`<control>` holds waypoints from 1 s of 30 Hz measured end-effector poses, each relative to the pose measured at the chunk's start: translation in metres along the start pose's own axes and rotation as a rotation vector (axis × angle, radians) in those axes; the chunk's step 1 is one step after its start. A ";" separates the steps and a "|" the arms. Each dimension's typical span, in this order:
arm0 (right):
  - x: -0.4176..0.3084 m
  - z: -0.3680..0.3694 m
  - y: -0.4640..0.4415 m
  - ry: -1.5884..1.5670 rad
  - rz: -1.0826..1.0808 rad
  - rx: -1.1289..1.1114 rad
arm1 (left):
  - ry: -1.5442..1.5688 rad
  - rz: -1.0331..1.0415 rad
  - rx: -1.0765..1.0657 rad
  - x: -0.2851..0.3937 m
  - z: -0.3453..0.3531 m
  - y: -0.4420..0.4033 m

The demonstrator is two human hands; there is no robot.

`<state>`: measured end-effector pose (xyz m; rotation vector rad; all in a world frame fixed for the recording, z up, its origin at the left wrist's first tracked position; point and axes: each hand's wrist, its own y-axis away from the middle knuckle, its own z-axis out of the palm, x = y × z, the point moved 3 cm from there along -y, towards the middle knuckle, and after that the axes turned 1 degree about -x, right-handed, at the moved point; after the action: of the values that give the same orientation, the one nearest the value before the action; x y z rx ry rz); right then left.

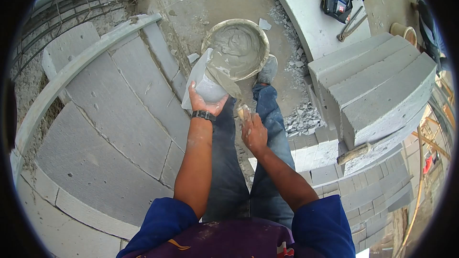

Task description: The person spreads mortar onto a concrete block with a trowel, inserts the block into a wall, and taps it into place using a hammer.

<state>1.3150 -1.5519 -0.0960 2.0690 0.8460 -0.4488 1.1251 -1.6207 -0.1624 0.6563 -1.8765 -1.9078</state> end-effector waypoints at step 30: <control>0.085 0.025 -0.221 0.063 0.386 -0.340 | -0.122 0.036 0.095 0.001 -0.032 0.023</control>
<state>1.2194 -1.4435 -0.2850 1.8735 0.4975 -0.0260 1.1413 -1.6488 -0.1394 0.5422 -2.0502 -1.8841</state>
